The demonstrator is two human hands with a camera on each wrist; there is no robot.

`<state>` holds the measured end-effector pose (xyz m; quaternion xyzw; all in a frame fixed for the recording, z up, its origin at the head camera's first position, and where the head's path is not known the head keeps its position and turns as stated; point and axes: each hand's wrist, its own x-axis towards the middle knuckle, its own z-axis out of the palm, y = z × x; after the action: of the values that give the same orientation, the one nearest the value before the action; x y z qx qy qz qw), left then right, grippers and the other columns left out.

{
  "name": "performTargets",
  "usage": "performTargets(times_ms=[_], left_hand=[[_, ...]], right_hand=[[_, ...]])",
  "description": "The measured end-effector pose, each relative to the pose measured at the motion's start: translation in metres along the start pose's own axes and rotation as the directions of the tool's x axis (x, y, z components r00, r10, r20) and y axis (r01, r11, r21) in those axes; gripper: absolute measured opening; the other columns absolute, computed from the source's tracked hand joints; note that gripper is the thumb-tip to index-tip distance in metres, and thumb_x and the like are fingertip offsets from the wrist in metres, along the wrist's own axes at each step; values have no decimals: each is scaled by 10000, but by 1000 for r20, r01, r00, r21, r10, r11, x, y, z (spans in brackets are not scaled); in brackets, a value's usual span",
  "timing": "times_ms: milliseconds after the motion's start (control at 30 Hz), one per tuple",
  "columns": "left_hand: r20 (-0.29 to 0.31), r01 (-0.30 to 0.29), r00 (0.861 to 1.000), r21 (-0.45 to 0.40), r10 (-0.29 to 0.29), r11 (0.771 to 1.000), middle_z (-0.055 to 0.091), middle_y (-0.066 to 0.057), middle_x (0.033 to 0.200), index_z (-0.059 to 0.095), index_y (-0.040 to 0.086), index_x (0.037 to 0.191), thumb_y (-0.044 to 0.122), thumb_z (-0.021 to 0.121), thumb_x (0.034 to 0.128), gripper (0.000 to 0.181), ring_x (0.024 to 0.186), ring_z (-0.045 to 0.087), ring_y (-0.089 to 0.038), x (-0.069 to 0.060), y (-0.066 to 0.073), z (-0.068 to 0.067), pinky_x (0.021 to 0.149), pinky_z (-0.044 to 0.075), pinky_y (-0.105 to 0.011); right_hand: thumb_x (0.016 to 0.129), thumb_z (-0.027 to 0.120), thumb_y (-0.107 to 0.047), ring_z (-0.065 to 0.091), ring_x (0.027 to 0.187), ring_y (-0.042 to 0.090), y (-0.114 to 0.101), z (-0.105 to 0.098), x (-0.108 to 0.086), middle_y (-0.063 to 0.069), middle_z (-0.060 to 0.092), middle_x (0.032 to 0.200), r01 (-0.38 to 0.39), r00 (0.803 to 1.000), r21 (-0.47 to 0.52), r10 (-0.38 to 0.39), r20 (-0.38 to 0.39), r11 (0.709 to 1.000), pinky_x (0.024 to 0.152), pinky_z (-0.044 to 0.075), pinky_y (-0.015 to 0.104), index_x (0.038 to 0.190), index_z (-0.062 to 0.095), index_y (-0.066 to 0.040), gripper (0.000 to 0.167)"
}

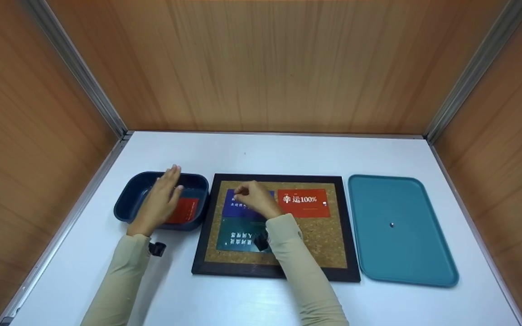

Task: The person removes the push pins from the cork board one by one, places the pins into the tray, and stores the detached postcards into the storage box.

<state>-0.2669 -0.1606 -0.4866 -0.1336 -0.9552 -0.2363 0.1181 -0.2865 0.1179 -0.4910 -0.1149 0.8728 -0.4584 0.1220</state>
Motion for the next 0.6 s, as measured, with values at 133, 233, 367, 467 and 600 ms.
performTargets(times_ms=[133, 233, 367, 467, 600], left_hand=[[27, -64, 998, 25, 63, 998, 295, -98, 1569, 321, 112, 1506, 285, 429, 1030, 517, 1461, 254, -278, -4, 15, 11, 1208, 176, -466], [44, -116, 993, 41, 114, 992, 307, -104, 1563, 335, 104, 1501, 277, 445, 1025, 517, 1453, 274, -296, -7, 25, 19, 1198, 199, -482], [92, -161, 983, 43, 157, 986, 273, -79, 1577, 320, 108, 1507, 268, 452, 1022, 527, 1462, 248, -290, -11, 38, 27, 1197, 195, -487], [148, -176, 975, 55, 167, 983, 233, -52, 1589, 283, 134, 1521, 302, 428, 1028, 540, 1473, 209, -267, -15, 48, 33, 1201, 179, -476], [216, -202, 959, 61, 185, 977, 192, -27, 1600, 244, 188, 1534, 338, 415, 1029, 553, 1480, 188, -245, -21, 58, 43, 1203, 176, -470]], right_hand=[[913, 658, -152, 613, 938, 203, 8, -5, -6, 90, 682, 1048, -16, 1000, -25, 15, -5, 1000, 891, 543, 406, 1077, 708, -49, 200], [899, 675, -135, 606, 879, 200, 13, -8, -10, 93, 690, 999, 3, 1000, -54, -3, -1, 999, 852, 555, 380, 1036, 721, -38, 173], [889, 684, -116, 591, 816, 179, 21, -12, -17, 85, 694, 952, 26, 1000, -63, -26, 6, 998, 808, 560, 345, 994, 728, -26, 145], [886, 692, -132, 591, 792, 165, 27, -14, -21, 68, 696, 928, 21, 1000, -79, -20, 16, 997, 796, 565, 337, 966, 733, -51, 121], [884, 699, -154, 598, 771, 161, 32, -15, -25, 47, 699, 899, -4, 999, -124, 9, 40, 992, 798, 578, 351, 941, 736, -86, 97]])
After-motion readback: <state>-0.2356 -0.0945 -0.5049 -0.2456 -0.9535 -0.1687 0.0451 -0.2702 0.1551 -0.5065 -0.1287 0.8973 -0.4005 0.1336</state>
